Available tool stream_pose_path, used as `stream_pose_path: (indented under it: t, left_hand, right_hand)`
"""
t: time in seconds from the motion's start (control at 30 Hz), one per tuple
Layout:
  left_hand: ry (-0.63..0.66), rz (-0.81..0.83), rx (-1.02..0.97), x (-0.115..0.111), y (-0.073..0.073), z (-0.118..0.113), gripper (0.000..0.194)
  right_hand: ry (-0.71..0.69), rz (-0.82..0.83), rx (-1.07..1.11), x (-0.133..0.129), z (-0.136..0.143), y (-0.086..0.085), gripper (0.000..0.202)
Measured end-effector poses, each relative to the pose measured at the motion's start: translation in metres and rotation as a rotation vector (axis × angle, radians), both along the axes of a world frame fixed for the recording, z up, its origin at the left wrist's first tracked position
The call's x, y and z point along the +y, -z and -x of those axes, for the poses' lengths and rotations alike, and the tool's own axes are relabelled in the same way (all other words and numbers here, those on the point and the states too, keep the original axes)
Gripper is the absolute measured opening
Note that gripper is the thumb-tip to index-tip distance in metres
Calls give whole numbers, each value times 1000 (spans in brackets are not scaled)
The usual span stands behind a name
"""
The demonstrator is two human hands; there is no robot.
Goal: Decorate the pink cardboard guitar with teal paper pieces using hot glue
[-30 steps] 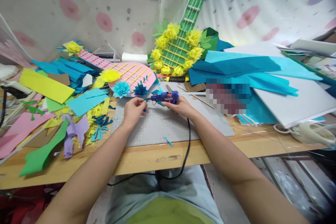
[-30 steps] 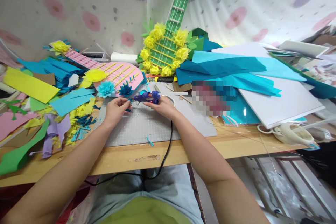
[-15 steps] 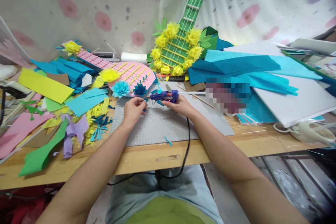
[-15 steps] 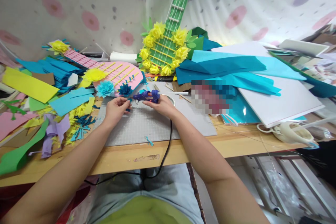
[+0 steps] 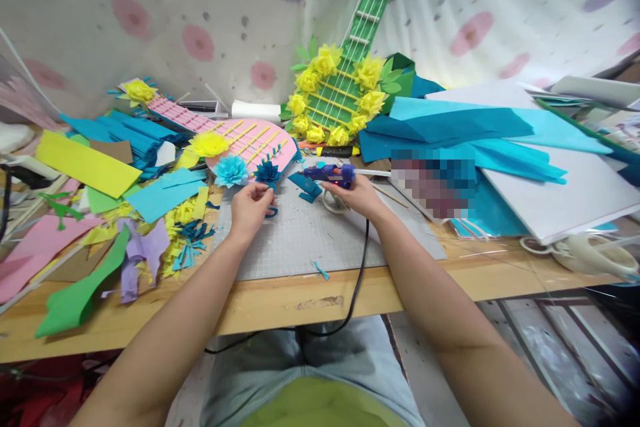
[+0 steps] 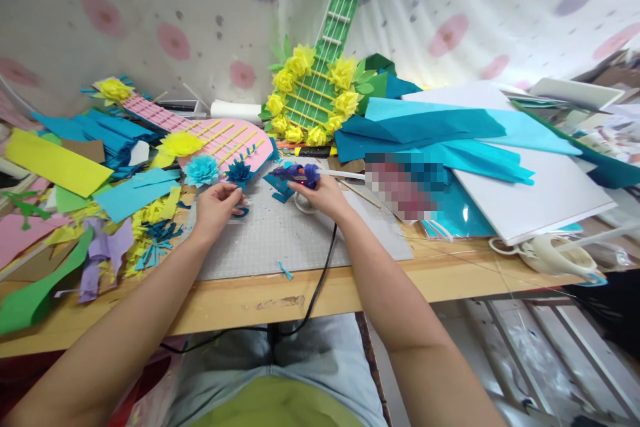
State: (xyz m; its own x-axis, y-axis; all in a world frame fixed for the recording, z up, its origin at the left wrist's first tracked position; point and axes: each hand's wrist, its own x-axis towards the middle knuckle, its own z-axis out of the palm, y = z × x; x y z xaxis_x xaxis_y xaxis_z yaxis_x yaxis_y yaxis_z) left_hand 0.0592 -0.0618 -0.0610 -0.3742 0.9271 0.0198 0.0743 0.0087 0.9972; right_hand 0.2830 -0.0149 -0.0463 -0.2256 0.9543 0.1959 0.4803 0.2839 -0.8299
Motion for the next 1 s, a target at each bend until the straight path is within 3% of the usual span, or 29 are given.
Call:
stream_pose_path:
  t: [0.17, 0.4, 0.57, 0.77, 1.0]
  left_hand:
    - [-74, -47, -39, 3, -8, 10, 21]
    - [-200, -68, -61, 6, -16, 25, 20]
    - [-214, -75, -78, 7, -15, 30, 21]
    - [-224, -114, -108, 7, -18, 30, 18]
    - [-296, -286, -120, 4, -27, 31, 14]
  right_hand:
    - [249, -20, 32, 27, -23, 15, 52]
    - [357, 61, -154, 47, -32, 26, 52]
    - [386, 58, -266, 39, -30, 14, 52]
    - [372, -171, -504, 16, -38, -5, 36]
    - [310, 51, -726, -14, -32, -33, 32]
